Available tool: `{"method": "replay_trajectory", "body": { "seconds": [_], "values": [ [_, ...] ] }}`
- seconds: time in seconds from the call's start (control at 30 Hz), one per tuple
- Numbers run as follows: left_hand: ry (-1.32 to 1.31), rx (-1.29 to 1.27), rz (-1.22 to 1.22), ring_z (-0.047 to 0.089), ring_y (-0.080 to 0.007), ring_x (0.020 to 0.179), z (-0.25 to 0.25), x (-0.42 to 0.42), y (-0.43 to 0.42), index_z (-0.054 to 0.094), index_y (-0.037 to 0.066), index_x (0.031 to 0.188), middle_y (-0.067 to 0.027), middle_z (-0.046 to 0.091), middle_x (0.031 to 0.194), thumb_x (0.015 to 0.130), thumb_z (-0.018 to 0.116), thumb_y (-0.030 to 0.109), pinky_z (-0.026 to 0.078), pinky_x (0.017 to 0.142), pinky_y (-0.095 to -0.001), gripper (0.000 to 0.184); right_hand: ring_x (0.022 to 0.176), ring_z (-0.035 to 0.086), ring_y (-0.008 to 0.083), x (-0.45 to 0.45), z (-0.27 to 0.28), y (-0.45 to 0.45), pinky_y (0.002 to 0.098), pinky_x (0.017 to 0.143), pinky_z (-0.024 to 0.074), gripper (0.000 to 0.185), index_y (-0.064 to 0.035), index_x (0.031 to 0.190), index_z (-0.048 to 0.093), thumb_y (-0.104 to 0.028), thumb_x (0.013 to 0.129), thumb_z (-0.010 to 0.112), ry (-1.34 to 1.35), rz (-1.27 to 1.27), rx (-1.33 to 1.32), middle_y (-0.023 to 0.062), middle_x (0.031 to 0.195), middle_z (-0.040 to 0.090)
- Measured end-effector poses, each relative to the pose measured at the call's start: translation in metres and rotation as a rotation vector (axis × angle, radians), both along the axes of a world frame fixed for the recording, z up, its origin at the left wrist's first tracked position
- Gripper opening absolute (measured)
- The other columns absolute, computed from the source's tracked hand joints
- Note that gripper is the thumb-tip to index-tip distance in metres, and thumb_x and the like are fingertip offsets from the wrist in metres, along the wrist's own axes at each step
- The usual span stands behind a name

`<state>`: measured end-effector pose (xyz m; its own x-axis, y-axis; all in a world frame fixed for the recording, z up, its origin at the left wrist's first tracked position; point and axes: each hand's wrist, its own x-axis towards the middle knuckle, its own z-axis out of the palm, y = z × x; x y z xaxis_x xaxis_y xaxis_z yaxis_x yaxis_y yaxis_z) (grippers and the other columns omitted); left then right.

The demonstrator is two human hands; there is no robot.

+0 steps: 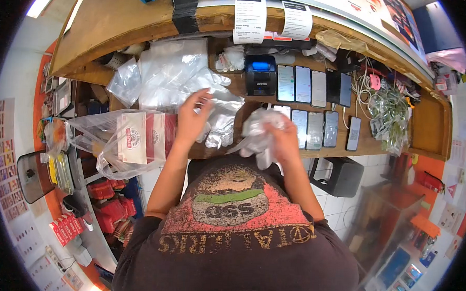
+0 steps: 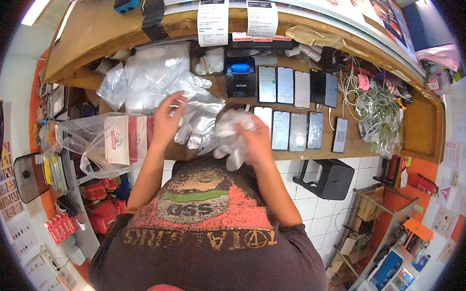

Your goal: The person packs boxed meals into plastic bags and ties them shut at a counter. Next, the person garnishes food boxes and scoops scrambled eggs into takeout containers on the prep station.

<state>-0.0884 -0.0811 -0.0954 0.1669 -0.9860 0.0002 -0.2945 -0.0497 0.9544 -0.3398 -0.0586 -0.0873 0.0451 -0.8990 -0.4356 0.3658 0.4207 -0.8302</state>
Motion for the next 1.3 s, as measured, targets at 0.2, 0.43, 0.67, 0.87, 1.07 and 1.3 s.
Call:
{"method": "replay_trajectory", "body": {
  "seconds": [0.2,0.43,0.67,0.87,1.07,1.3],
  "values": [
    [-0.628,-0.180,-0.419,0.053,-0.0288,0.107,-0.053,0.022,-0.011,0.065,0.008,0.114,-0.0087,0.063,0.110,0.070,0.078,0.013,0.043,0.093,-0.0388,0.046,0.080,0.066,0.0165,-0.056,-0.003,-0.012,0.0302,0.071,0.0543,0.023,-0.0001,0.107,0.063,0.002,0.084,0.066,0.030,-0.287,-0.009,0.0084,0.096,0.069],
    [-1.000,-0.122,-0.538,0.055,-0.0234,0.103,-0.126,0.014,-0.056,0.073,0.013,0.093,-0.0025,0.066,0.101,0.070,0.072,0.014,0.043,0.091,-0.0398,0.023,0.082,0.065,0.0165,-0.059,-0.014,-0.012,0.0314,0.070,0.0534,0.027,-0.0004,0.110,0.062,0.002,0.084,0.067,0.025,-0.278,-0.113,0.0083,0.097,0.068],
    [-0.840,-0.109,-0.445,0.059,-0.0268,0.088,-0.127,0.019,-0.062,0.070,0.009,0.077,-0.0045,0.068,0.085,0.073,0.069,0.012,0.048,0.079,-0.0371,0.004,0.080,0.065,0.0173,-0.054,-0.027,0.005,0.0310,0.066,0.0550,0.030,0.0011,0.113,0.060,0.002,0.084,0.066,0.032,-0.333,-0.012,0.0089,0.098,0.068],
    [-0.698,-0.188,-0.293,0.058,-0.0288,0.085,-0.093,0.013,-0.049,0.063,0.004,0.074,-0.0070,0.066,0.085,0.068,0.075,0.005,0.047,0.076,-0.0384,0.014,0.079,0.065,0.0168,-0.057,-0.026,0.006,0.0300,0.066,0.0537,0.031,0.0015,0.114,0.060,0.000,0.084,0.067,0.099,-0.340,0.021,0.0090,0.099,0.068],
    [-0.512,-0.261,-0.229,0.058,-0.0290,0.085,-0.080,0.016,-0.037,0.064,0.004,0.079,-0.0083,0.066,0.086,0.070,0.073,0.002,0.047,0.077,-0.0370,0.013,0.080,0.065,0.0161,-0.061,-0.021,-0.001,0.0288,0.069,0.0523,0.030,0.0020,0.113,0.061,0.000,0.084,0.067,0.087,-0.368,-0.023,0.0086,0.098,0.068],
    [-0.140,-0.090,-0.052,0.059,-0.0156,0.083,-0.096,0.030,-0.028,0.063,0.001,0.090,-0.0077,0.064,0.081,0.083,0.062,-0.004,0.047,0.077,-0.0285,0.009,0.078,0.065,0.0155,-0.057,-0.022,0.000,0.0287,0.067,0.0529,0.027,0.0016,0.110,0.063,0.001,0.084,0.066,0.029,-0.344,-0.038,0.0085,0.096,0.068]
  ]
}}
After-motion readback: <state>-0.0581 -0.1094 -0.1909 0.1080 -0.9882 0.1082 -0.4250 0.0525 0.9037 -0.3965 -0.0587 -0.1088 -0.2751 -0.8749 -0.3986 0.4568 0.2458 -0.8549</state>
